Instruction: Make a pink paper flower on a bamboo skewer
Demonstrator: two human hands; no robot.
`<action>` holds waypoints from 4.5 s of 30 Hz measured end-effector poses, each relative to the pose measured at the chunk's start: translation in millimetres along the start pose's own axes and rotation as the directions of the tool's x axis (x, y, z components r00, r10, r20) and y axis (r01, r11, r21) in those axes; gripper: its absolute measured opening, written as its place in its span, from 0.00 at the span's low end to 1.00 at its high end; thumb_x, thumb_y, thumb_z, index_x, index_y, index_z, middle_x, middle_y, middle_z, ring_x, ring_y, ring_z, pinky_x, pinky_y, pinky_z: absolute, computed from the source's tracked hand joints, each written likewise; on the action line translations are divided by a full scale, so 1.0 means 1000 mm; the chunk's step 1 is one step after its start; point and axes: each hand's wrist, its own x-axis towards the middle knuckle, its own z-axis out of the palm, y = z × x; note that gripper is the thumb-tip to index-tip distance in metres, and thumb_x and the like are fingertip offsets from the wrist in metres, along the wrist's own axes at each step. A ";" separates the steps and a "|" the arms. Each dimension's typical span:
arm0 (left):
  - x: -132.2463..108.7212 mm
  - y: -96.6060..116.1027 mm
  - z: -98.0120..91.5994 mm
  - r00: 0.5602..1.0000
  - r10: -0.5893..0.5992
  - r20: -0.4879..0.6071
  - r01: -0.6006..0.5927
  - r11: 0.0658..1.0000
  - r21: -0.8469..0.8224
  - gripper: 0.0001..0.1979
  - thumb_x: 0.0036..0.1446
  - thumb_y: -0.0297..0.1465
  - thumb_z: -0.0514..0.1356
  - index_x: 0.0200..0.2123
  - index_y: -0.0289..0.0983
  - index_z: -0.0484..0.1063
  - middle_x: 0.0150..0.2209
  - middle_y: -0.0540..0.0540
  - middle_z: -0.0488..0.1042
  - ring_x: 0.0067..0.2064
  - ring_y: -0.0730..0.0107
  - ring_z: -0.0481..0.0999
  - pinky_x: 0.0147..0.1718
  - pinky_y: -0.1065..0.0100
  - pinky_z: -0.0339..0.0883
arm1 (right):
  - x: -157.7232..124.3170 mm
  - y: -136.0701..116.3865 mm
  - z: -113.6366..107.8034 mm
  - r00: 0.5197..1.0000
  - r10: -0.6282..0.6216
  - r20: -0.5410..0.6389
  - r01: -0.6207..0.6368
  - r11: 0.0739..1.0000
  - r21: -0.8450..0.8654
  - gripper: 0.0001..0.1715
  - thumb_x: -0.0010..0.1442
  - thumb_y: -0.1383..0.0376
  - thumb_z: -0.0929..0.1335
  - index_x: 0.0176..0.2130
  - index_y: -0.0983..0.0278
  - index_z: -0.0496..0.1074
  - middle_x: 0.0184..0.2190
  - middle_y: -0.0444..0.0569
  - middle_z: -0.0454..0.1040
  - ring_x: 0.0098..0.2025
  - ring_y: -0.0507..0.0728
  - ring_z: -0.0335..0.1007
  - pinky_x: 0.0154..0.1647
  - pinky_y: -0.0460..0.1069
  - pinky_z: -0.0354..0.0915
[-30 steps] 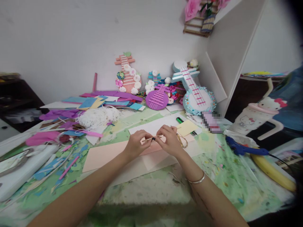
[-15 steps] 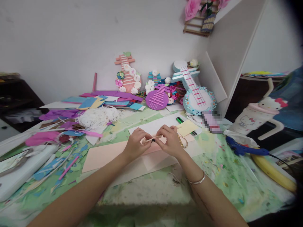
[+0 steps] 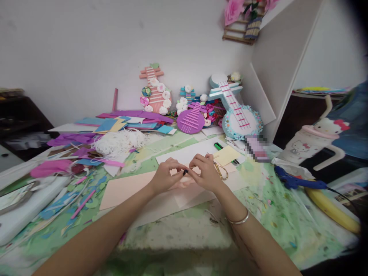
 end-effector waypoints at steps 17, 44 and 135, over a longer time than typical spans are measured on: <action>-0.001 0.001 0.000 0.996 -0.090 -0.010 0.091 0.994 0.061 0.04 0.48 0.29 0.61 0.27 0.38 0.77 0.25 0.49 0.76 0.31 0.70 0.71 0.31 0.70 0.63 | 0.002 -0.003 0.001 0.994 0.105 -0.012 -0.103 0.990 0.097 0.09 0.56 0.62 0.66 0.28 0.65 0.66 0.30 0.44 0.70 0.33 0.51 0.62 0.39 0.51 0.45; -0.005 -0.005 0.003 0.976 0.210 -0.061 -0.184 0.940 0.287 0.08 0.48 0.24 0.57 0.31 0.38 0.74 0.25 0.48 0.74 0.35 0.66 0.68 0.39 0.62 0.61 | 0.002 -0.004 -0.001 0.997 0.080 0.019 -0.081 0.993 0.084 0.11 0.58 0.59 0.66 0.29 0.64 0.68 0.30 0.44 0.70 0.36 0.52 0.64 0.40 0.51 0.45; -0.003 -0.006 0.002 0.962 0.274 -0.001 -0.240 0.843 0.481 0.03 0.52 0.25 0.56 0.27 0.36 0.69 0.30 0.45 0.69 0.38 0.64 0.63 0.39 0.61 0.60 | 0.000 -0.006 0.003 0.997 0.078 -0.006 -0.078 0.997 -0.027 0.10 0.60 0.61 0.63 0.29 0.64 0.66 0.24 0.42 0.73 0.31 0.51 0.65 0.42 0.51 0.43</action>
